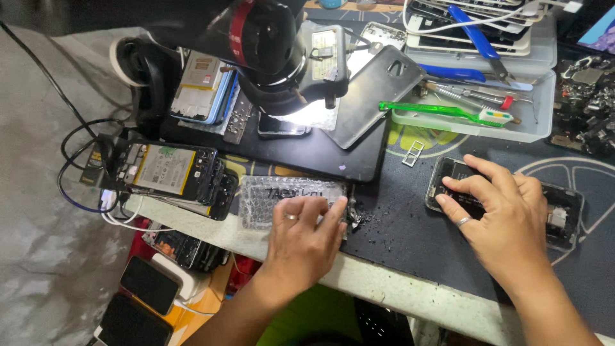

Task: The person disassembles a smartphone, removes the battery, cleans internal components with a toothbrush, and reassembles the device using a screwdriver. The work is performed on a cluttered workbench with multiple phone parts and tools visible.

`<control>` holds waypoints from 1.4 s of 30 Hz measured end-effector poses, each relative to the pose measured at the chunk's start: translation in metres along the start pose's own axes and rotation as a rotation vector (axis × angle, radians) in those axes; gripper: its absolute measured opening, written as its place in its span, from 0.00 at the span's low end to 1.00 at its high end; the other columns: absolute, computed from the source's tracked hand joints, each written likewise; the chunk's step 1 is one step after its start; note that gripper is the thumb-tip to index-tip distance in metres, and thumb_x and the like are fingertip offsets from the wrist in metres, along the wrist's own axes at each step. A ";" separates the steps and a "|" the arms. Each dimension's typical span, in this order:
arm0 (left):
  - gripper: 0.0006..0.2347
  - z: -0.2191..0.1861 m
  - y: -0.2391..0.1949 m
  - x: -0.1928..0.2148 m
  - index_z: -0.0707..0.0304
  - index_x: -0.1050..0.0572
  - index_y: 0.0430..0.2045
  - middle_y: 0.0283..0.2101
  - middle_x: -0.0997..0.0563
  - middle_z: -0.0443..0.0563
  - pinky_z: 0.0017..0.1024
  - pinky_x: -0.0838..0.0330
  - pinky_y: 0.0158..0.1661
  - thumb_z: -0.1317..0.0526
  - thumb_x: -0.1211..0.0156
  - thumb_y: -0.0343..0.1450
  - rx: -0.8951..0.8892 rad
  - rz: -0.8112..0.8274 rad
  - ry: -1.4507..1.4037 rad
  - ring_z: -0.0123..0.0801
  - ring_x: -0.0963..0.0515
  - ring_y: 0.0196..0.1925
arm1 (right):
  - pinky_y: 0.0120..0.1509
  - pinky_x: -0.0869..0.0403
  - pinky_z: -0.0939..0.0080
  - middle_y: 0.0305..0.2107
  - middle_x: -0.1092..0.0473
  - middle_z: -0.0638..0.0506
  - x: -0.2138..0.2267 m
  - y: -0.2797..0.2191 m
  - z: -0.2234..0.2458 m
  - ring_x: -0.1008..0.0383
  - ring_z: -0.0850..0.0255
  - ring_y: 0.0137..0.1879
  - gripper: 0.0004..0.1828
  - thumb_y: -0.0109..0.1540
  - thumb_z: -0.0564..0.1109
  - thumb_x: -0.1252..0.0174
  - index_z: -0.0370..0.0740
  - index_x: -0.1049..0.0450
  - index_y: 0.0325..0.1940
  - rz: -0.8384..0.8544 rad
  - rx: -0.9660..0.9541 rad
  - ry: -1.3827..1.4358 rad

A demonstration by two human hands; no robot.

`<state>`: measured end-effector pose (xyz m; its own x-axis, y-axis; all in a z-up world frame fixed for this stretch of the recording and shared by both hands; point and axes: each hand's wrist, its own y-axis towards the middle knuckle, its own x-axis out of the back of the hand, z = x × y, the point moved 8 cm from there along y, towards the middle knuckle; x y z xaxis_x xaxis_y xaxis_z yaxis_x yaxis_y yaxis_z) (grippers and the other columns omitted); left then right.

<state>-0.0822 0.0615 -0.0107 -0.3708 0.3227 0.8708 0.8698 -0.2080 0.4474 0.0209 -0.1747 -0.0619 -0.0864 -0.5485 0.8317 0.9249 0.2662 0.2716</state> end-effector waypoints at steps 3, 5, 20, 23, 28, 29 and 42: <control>0.13 -0.007 -0.005 -0.008 0.63 0.21 0.48 0.41 0.27 0.48 0.42 0.37 0.52 0.63 0.36 0.70 -0.036 0.048 0.022 0.40 0.28 0.48 | 0.71 0.38 0.49 0.63 0.29 0.59 0.000 -0.001 -0.001 0.35 0.48 0.62 0.16 0.57 0.57 0.32 0.53 0.18 0.47 -0.004 -0.003 -0.002; 0.11 -0.010 -0.009 -0.007 0.59 0.21 0.47 0.43 0.27 0.47 0.42 0.36 0.54 0.63 0.36 0.70 -0.073 0.036 0.027 0.39 0.28 0.50 | 0.74 0.38 0.49 0.64 0.29 0.59 0.000 0.000 0.000 0.35 0.48 0.63 0.16 0.58 0.57 0.32 0.54 0.18 0.48 -0.010 0.016 -0.011; 0.22 0.065 -0.013 -0.007 0.54 0.22 0.52 0.63 0.27 0.53 0.56 0.46 0.68 0.56 0.30 0.62 -0.055 0.331 -0.199 0.53 0.35 0.69 | 0.67 0.36 0.50 0.60 0.28 0.61 0.002 0.002 0.004 0.34 0.51 0.58 0.16 0.55 0.57 0.32 0.54 0.17 0.45 -0.042 0.022 -0.002; 0.22 0.067 -0.009 -0.010 0.56 0.22 0.51 0.63 0.26 0.53 0.56 0.47 0.68 0.59 0.30 0.62 -0.077 0.379 -0.281 0.53 0.33 0.68 | 0.65 0.36 0.49 0.59 0.27 0.61 0.003 0.004 0.006 0.33 0.51 0.57 0.15 0.54 0.56 0.32 0.54 0.17 0.43 -0.045 0.015 0.007; 0.20 0.061 0.001 -0.006 0.58 0.21 0.52 0.64 0.26 0.54 0.57 0.49 0.69 0.61 0.31 0.64 -0.103 0.432 -0.325 0.53 0.34 0.71 | 0.63 0.35 0.49 0.57 0.27 0.61 0.007 0.005 0.009 0.32 0.52 0.54 0.14 0.53 0.56 0.32 0.54 0.16 0.41 -0.035 0.008 0.019; 0.20 0.056 0.005 -0.001 0.57 0.20 0.49 0.63 0.25 0.54 0.56 0.47 0.67 0.58 0.30 0.62 -0.144 0.415 -0.308 0.54 0.33 0.69 | 0.63 0.35 0.49 0.57 0.27 0.61 0.007 0.006 0.009 0.32 0.52 0.54 0.14 0.53 0.56 0.32 0.53 0.16 0.41 -0.034 0.007 0.011; 0.03 -0.048 0.141 -0.025 0.61 0.22 0.31 0.32 0.21 0.50 0.40 0.28 0.35 0.68 0.35 0.69 -0.293 0.115 -0.399 0.47 0.21 0.33 | 0.64 0.33 0.44 0.55 0.27 0.54 0.022 0.008 0.023 0.28 0.51 0.51 0.14 0.54 0.53 0.32 0.48 0.18 0.40 -0.108 0.103 -0.029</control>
<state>0.0338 -0.0199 0.0404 -0.0749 0.5979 0.7981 0.7484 -0.4952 0.4412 0.0183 -0.1662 -0.0302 -0.1957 -0.5554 0.8082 0.8670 0.2871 0.4072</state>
